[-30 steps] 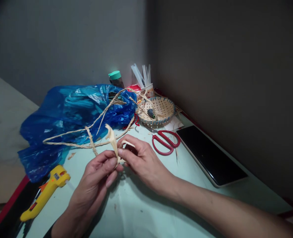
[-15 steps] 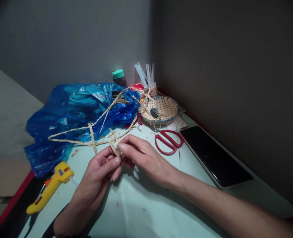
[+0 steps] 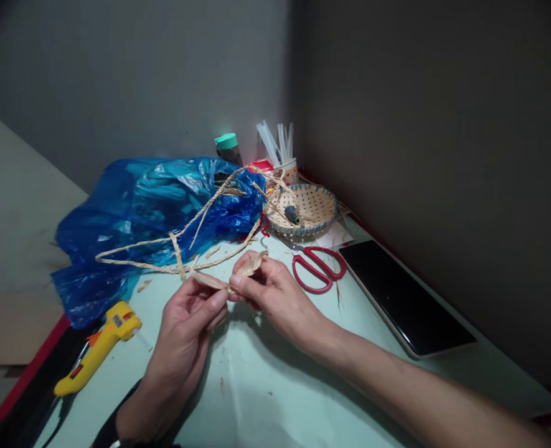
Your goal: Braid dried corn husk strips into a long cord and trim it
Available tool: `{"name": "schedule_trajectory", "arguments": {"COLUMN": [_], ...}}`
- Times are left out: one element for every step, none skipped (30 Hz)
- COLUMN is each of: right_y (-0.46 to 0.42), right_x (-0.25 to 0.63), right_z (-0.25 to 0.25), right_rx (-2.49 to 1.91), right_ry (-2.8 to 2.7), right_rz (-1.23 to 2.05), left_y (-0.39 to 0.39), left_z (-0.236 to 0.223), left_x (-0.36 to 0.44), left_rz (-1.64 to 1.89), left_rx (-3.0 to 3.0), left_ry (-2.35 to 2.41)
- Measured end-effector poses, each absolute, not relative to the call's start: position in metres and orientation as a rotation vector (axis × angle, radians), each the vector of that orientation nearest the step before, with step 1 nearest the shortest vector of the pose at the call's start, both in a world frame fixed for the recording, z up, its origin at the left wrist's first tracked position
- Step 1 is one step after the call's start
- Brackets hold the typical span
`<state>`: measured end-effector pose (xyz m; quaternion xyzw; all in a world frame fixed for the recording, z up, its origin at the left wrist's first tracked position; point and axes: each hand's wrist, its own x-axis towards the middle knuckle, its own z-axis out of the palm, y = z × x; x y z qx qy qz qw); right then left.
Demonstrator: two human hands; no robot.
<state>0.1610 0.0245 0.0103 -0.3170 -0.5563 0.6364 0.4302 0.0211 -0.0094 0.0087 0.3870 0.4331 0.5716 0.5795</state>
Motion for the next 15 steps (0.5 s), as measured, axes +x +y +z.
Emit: {"name": "schedule_trajectory", "arguments": {"right_y": [0.024, 0.023, 0.022, 0.021, 0.021, 0.021, 0.022, 0.022, 0.023, 0.024, 0.024, 0.025, 0.025, 0.024, 0.023], "right_x": [0.162, 0.162, 0.162, 0.162, 0.161, 0.16, 0.159, 0.158, 0.157, 0.156, 0.155, 0.154, 0.152, 0.149, 0.145], "right_z": [0.01, 0.009, 0.009, 0.007, 0.006, 0.004, 0.003, 0.002, 0.002, 0.002, 0.002, 0.002, 0.003, 0.002, 0.002], "right_rx": [-0.818, -0.845, -0.865, -0.874, -0.864, -0.844, -0.823, -0.805, -0.798, -0.805, -0.824, -0.857, -0.902, -0.946, -0.978], "right_ry": [-1.423, -1.456, -1.481, -1.487, -1.476, -1.457, -1.421, -1.373, -1.32, -1.274, -1.246, -1.249, -1.291, -1.37, -1.47], "right_rz": [1.538, 1.477, 1.409, 1.368, 1.356, 1.373, 1.414, 1.465, 1.521, 1.568, 1.599, 1.614, 1.621, 1.624, 1.63], "left_y": [-0.01, -0.01, -0.01, -0.01, -0.01, -0.01, -0.009, -0.008, -0.007, -0.007, -0.006, -0.005, -0.005, -0.005, -0.005], "left_z": [0.009, 0.009, 0.01, 0.01, 0.011, 0.012, 0.014, 0.016, 0.018, 0.021, 0.024, 0.028, 0.032, 0.037, 0.042], "left_x": [0.022, 0.022, 0.023, 0.022, 0.022, 0.021, 0.019, 0.018, 0.015, 0.013, 0.01, 0.008, 0.006, 0.004, 0.002], "left_rz": [1.337, 1.339, 1.344, 1.353, 1.373, 1.393, 1.418, 1.449, 1.483, 1.52, 1.559, 1.596, 1.629, 1.658, 1.684], "left_rx": [0.898, 0.893, 0.892, 0.893, 0.903, 0.914, 0.922, 0.929, 0.935, 0.937, 0.937, 0.934, 0.928, 0.918, 0.906], "left_ry": [1.001, 0.987, 0.967, 0.962, 0.967, 0.981, 1.004, 1.029, 1.055, 1.075, 1.085, 1.087, 1.08, 1.069, 1.057]}}
